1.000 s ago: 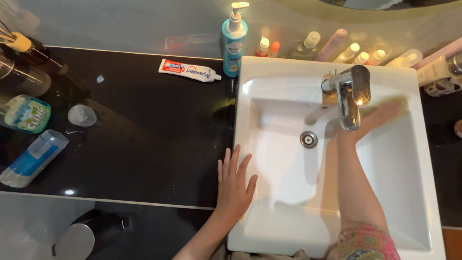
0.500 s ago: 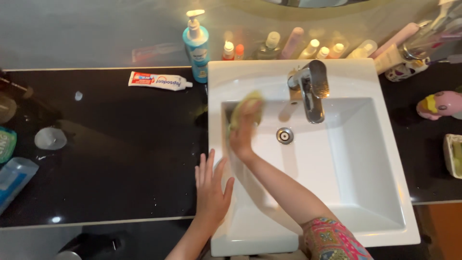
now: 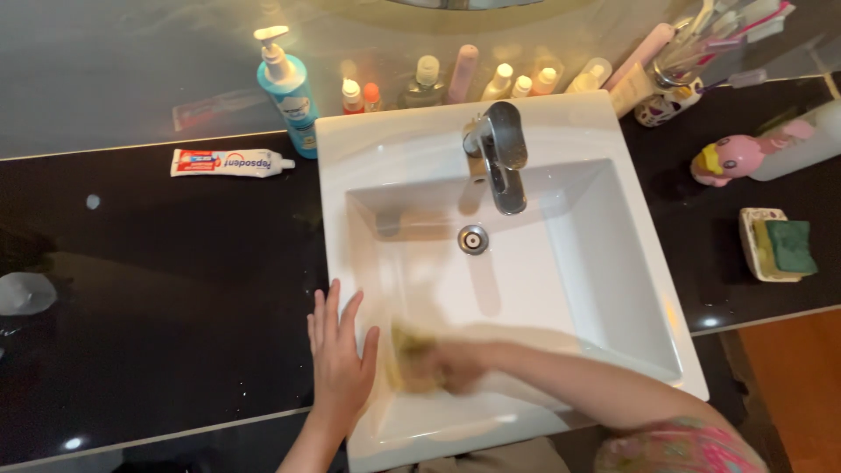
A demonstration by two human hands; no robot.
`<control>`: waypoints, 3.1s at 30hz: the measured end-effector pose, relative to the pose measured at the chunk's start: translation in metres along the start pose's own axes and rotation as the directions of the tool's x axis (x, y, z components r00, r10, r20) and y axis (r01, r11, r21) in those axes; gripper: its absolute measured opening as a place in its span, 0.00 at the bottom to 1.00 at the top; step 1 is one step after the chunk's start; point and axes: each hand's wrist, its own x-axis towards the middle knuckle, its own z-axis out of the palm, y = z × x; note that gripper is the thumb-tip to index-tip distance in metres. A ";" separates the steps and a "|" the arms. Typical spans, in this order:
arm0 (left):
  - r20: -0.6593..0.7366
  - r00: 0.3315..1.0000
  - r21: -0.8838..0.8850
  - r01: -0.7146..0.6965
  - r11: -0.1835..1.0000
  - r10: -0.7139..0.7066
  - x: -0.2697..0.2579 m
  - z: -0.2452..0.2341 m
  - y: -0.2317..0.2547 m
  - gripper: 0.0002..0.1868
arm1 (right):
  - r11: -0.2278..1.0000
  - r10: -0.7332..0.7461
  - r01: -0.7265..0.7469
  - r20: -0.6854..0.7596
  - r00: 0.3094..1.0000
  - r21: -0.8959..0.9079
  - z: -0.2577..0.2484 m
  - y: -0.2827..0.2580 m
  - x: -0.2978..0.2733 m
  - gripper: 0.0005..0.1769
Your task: The recorder cleans the bathroom sink and counter area using a sponge and cloth.
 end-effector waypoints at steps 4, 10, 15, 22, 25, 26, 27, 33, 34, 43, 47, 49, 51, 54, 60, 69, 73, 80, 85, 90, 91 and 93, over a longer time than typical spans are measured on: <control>0.019 1.000 0.012 0.018 1.000 -0.018 -0.001 0.001 0.000 0.27 | 0.977 -0.147 0.170 -0.174 0.974 0.131 -0.002 -0.032 -0.074 0.48; 0.041 0.998 0.050 0.039 0.998 -0.041 0.000 0.003 -0.004 0.27 | 0.956 0.288 -0.280 -0.104 0.952 0.081 -0.029 0.047 -0.157 0.32; 0.044 0.998 0.035 0.049 0.998 -0.050 0.000 0.002 -0.004 0.27 | 0.596 0.708 -0.747 -0.244 0.662 -0.295 -0.079 0.101 -0.209 0.13; 0.044 0.999 0.066 0.018 0.998 -0.021 0.001 0.002 -0.001 0.27 | 0.759 0.186 -0.651 -0.969 0.165 0.035 -0.139 0.083 -0.152 0.19; 0.045 0.998 0.075 0.032 0.997 -0.036 0.001 0.000 0.001 0.27 | 0.256 -0.060 -0.931 -0.965 0.253 -0.260 -0.140 0.141 -0.105 0.26; 0.039 0.998 0.071 0.037 0.997 -0.040 0.002 0.000 0.002 0.26 | 0.399 -0.067 -0.907 -0.991 0.119 -0.136 -0.137 0.162 -0.086 0.26; 0.034 0.998 0.066 0.045 0.997 -0.048 0.001 0.000 0.003 0.26 | 0.532 -0.050 -0.847 -0.999 -0.014 -0.015 -0.132 0.183 -0.067 0.25; 0.045 0.999 0.096 0.024 0.995 -0.029 0.001 0.003 -0.003 0.27 | 0.946 0.055 -0.311 -0.989 -0.135 0.095 -0.108 0.191 0.068 0.29; 0.047 0.999 0.092 0.018 0.996 -0.022 0.000 0.004 -0.003 0.27 | 0.944 0.055 -0.314 -0.988 -0.141 0.097 -0.101 0.161 0.063 0.29; 0.023 0.999 0.064 0.024 0.998 -0.026 -0.001 0.006 -0.008 0.28 | 0.635 0.254 -0.763 -0.899 0.356 -0.123 -0.101 0.074 -0.112 0.15; 0.027 0.999 0.060 0.019 0.998 -0.021 -0.003 0.007 -0.011 0.27 | 0.301 0.113 -0.921 -0.950 0.291 -0.246 -0.065 0.092 -0.129 0.26; 0.036 0.999 0.058 0.024 0.998 -0.026 -0.002 0.006 -0.009 0.27 | 0.164 0.087 -0.957 -0.963 0.257 -0.240 -0.059 0.111 -0.088 0.32; 0.034 0.999 0.056 0.009 0.998 -0.011 0.001 0.004 -0.006 0.27 | 0.814 0.530 -0.064 -0.784 -0.323 0.577 -0.063 0.130 -0.022 0.28; 0.046 0.999 0.055 0.012 0.998 -0.015 -0.001 0.003 -0.005 0.27 | 0.979 -0.029 -0.196 -0.995 0.098 -0.048 -0.030 0.132 0.057 0.44; 0.059 0.998 0.054 0.024 0.998 -0.028 0.000 0.002 -0.005 0.26 | 0.772 0.472 0.336 -0.841 0.264 0.539 -0.082 0.048 -0.040 0.32; 0.054 0.998 0.028 -0.012 1.000 0.010 0.000 0.001 -0.005 0.27 | 0.343 0.601 -0.934 -0.742 0.297 -0.097 -0.024 0.052 -0.152 0.46; 0.054 0.998 0.032 -0.042 0.999 0.040 0.001 0.001 -0.004 0.27 | 0.239 0.767 -0.970 -0.621 0.162 0.042 -0.032 0.053 -0.051 0.48; 0.039 0.998 0.031 -0.047 0.998 0.045 -0.002 0.001 -0.005 0.26 | 0.993 0.021 0.106 -0.957 0.290 0.054 -0.060 -0.018 0.056 0.45; 0.008 1.000 0.007 -0.013 1.000 0.013 -0.001 0.000 -0.003 0.26 | 0.959 -0.138 -0.099 -0.743 0.655 -0.266 -0.051 -0.043 -0.051 0.42; 0.046 0.999 -0.006 -0.001 1.000 0.002 -0.001 -0.002 0.000 0.25 | 0.599 -0.578 0.300 -0.141 0.803 -0.743 -0.053 0.000 -0.079 0.27; 0.038 0.999 0.001 0.007 1.000 -0.007 0.000 -0.001 0.000 0.25 | 0.592 -0.586 0.312 -0.131 0.800 -0.743 -0.069 0.008 -0.077 0.27; 0.042 0.999 0.014 0.011 1.000 -0.012 0.001 0.000 -0.002 0.26 | 0.969 0.105 -0.220 -0.628 0.771 -0.108 -0.097 0.025 -0.071 0.28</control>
